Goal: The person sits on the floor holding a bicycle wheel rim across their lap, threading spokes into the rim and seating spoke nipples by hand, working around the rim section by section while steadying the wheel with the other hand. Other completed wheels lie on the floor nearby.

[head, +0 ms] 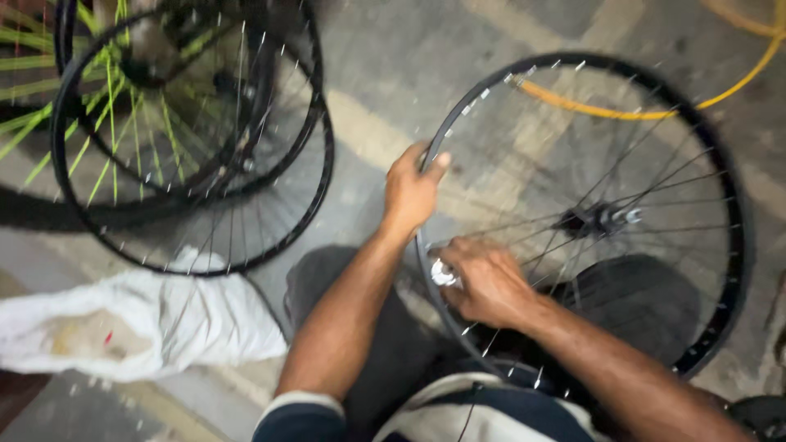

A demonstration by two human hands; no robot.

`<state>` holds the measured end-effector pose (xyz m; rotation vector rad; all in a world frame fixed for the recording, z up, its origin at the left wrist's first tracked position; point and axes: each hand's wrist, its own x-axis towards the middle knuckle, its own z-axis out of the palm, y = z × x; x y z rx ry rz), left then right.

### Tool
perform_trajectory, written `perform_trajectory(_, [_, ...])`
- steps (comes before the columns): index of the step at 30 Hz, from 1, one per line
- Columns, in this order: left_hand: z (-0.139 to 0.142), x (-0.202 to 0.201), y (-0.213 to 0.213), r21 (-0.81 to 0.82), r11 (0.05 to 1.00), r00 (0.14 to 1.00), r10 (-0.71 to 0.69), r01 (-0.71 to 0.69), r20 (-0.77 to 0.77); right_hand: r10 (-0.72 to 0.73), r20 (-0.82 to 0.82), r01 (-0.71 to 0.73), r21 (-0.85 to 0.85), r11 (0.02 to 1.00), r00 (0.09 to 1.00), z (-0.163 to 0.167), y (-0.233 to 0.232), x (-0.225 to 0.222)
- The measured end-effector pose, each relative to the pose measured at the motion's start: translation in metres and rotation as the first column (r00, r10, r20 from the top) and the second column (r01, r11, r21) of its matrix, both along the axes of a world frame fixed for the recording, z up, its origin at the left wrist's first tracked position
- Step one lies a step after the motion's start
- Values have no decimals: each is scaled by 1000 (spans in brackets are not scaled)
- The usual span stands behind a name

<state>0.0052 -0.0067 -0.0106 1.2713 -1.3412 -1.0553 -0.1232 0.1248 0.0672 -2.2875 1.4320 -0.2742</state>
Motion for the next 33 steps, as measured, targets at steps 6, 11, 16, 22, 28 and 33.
perform_trajectory(6, [-1,7,0,80,997,1000,-11,12,-13,17,277,-57,136,989,961,-6,-5,-18])
perform_trajectory(11, [-4,1,-1,185,983,1000,-13,17,-22,-49,-189,48,-7,999,981,-17,-4,0])
perform_trajectory(16, [-4,1,0,91,996,995,5,4,-97,146,-65,-125,260,958,987,-6,-22,-5])
perform_trajectory(22, [1,1,0,176,984,998,1,9,-56,62,-135,-76,-104,992,989,-6,-10,1])
perform_trajectory(28, [0,-1,1,108,994,999,3,3,-48,157,126,-187,286,940,980,3,-22,-13])
perform_trajectory(33, [-3,-3,2,0,999,998,33,-33,-49,-19,-146,31,77,997,989,10,-18,-5])
